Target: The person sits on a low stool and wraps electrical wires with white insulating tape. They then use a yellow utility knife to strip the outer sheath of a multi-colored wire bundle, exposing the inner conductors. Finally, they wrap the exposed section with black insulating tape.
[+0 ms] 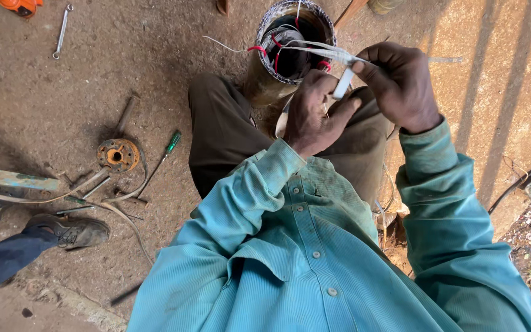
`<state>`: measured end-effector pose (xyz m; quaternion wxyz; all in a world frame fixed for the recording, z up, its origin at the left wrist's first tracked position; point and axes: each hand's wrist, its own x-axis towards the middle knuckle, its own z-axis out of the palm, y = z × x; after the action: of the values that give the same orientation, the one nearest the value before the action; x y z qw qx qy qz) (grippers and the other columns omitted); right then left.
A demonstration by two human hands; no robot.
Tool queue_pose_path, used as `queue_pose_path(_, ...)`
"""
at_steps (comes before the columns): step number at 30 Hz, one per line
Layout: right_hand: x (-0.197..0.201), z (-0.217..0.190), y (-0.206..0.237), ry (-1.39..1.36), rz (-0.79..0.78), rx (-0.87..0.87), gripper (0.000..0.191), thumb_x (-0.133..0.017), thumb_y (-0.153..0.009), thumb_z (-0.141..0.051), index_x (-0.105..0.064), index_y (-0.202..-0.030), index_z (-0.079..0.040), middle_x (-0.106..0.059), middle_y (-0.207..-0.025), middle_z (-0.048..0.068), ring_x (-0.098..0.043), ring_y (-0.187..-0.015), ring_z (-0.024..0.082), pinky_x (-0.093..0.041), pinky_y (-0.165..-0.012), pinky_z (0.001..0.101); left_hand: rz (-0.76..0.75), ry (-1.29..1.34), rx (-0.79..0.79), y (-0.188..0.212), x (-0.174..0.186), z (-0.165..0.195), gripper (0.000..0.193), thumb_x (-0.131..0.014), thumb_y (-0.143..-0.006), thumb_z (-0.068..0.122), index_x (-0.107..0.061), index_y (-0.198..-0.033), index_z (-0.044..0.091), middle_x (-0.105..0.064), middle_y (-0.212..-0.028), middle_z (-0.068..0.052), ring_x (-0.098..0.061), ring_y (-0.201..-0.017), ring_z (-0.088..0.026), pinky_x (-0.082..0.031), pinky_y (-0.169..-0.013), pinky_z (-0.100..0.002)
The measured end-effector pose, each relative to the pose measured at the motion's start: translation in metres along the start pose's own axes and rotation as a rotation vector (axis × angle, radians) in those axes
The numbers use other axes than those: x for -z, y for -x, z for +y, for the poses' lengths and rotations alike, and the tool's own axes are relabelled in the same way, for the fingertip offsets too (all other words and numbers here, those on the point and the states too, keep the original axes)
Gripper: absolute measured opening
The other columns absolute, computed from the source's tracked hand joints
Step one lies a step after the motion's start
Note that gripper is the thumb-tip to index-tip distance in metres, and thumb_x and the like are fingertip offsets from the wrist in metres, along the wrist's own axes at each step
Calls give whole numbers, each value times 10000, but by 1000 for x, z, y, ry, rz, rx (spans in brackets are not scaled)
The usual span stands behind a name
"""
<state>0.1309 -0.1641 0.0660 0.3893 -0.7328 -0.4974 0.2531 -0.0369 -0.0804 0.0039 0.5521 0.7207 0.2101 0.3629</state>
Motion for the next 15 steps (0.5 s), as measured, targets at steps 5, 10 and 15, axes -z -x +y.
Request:
queue_pose_path(5, 2, -2, -1, -76, -54, 11, 214, -613, -1141, -145, -699, -1176, 47, -676, -868, 35, -561, -800, 58, -477, -709, 266, -255, 579, -62, -27, 19, 5, 227, -765, -943, 149, -656, -1104, 32, -574, -1154, -100, -606, -1109, -238, -511, -1006, -379)
queue_pose_path(10, -3, -13, 8, 95, -15, 93, 139, -683, -1041, -88, -716, -1053, 47, -645, -774, 81, -540, -664, 128, -420, -605, 336, -81, -157, -515, -66, 33, -10, 434, -845, -795, 242, -691, -1127, 9, -609, -1077, -108, -602, -1028, -263, -493, -881, -402)
queue_pose_path(15, -17, -13, 11, 405, 216, 325, 146, -813, -1017, -122, -747, -1068, -2, -664, -814, 144, -633, -676, 253, -482, -613, 370, -318, -192, -21, -101, 10, -45, 357, -821, -864, 425, -796, -923, 75, -693, -818, -83, -695, -765, -213, -533, -711, -407)
